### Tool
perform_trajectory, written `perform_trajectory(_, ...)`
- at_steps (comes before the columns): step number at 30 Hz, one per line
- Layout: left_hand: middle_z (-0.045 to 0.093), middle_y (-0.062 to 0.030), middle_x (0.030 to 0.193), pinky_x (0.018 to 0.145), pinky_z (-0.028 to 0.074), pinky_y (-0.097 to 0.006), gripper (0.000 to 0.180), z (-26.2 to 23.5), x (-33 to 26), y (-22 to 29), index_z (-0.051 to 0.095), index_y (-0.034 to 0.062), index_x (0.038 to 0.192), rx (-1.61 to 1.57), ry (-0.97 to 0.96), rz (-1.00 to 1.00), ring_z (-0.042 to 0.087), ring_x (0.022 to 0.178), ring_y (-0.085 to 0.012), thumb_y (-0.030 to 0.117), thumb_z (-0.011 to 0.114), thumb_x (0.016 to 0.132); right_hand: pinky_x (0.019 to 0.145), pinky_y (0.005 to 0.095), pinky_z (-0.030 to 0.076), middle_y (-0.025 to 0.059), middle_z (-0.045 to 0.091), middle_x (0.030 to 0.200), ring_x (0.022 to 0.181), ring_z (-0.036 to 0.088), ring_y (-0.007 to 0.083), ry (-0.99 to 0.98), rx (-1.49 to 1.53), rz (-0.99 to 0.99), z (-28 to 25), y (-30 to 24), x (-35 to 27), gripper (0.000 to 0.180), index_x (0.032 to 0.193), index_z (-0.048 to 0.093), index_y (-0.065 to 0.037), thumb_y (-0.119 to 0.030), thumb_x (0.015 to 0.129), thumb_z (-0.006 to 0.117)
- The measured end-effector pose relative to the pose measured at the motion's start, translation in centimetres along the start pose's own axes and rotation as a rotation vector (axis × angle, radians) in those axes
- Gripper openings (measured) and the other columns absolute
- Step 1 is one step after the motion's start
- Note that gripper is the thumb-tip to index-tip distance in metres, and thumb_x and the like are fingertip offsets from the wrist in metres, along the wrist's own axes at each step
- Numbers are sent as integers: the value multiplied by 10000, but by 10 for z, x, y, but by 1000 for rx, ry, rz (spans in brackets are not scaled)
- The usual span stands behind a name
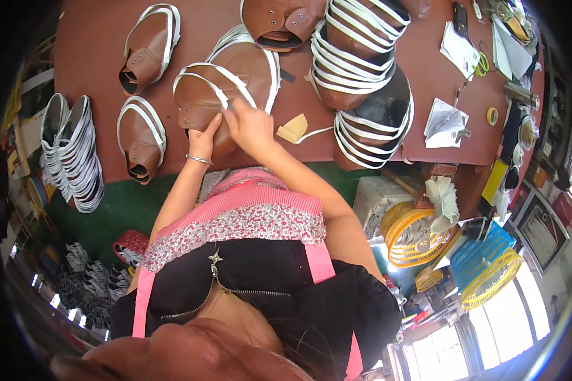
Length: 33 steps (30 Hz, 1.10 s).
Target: The recorder organizes shoe components, writes on a document, and then sands or cleans the edges of shoe upper components at a workstation.
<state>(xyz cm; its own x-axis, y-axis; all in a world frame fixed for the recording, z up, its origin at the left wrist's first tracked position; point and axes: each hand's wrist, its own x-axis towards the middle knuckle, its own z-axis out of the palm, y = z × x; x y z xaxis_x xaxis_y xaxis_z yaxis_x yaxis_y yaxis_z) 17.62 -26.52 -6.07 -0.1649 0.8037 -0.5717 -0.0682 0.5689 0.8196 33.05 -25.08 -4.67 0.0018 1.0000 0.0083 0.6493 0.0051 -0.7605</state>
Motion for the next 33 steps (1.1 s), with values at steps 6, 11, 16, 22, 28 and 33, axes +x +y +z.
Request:
perform_trajectory(6, 648, -99, 1190, 915, 495, -316, 396, -1, -5, -6, 596, -18, 1230, -61, -16, 25, 620, 1062, -185, 130, 739, 891, 596, 535, 501, 213, 643, 696, 651, 635, 444, -30, -113, 206, -8, 15, 24, 286, 843, 580, -52, -323, 910, 643)
perform_trajectory(11, 651, -84, 1165, 897, 498, -294, 433, 8, -18, 30, 612, -44, 1214, -234, -91, -129, 628, 1039, -186, 119, 768, 844, 639, 541, 505, 245, 651, 754, 706, 642, 461, 20, -89, 223, -12, 44, 17, 301, 904, 600, -48, -346, 935, 627)
perform_trajectory(16, 672, -101, 1134, 879, 539, -326, 421, -20, -42, 42, 614, -48, 1206, -236, -218, -255, 669, 1000, -202, 86, 756, 833, 609, 316, 516, 84, 676, 836, 682, 625, 153, 278, 507, 627, -25, 87, 18, 280, 995, 627, -17, -294, 965, 658)
perform_trajectory(22, 675, -103, 1148, 912, 531, -346, 445, -68, -68, 43, 598, -21, 1244, -118, -215, -39, 667, 1023, -200, 74, 750, 837, 665, 220, 479, 56, 671, 851, 748, 606, 81, 216, 888, 589, -8, 80, 3, 256, 938, 592, -9, -161, 861, 784)
perform_trajectory(28, 651, -89, 1185, 925, 497, -335, 483, -42, -67, -19, 596, -35, 1238, 87, -20, -3, 636, 1040, -196, 84, 793, 813, 743, 260, 521, 60, 671, 883, 822, 640, 110, -111, 940, 347, -17, -8, -22, 198, 959, 534, -36, -81, 907, 719)
perform_trajectory(33, 602, -85, 1298, 1018, 481, -379, 535, -88, -64, -9, 504, 20, 1364, -448, -17, -194, 600, 1179, -223, 63, 707, 872, 673, 272, 524, 87, 676, 872, 780, 652, 134, 274, 1045, 638, -22, 60, -2, 277, 1067, 593, -2, -76, 854, 754)
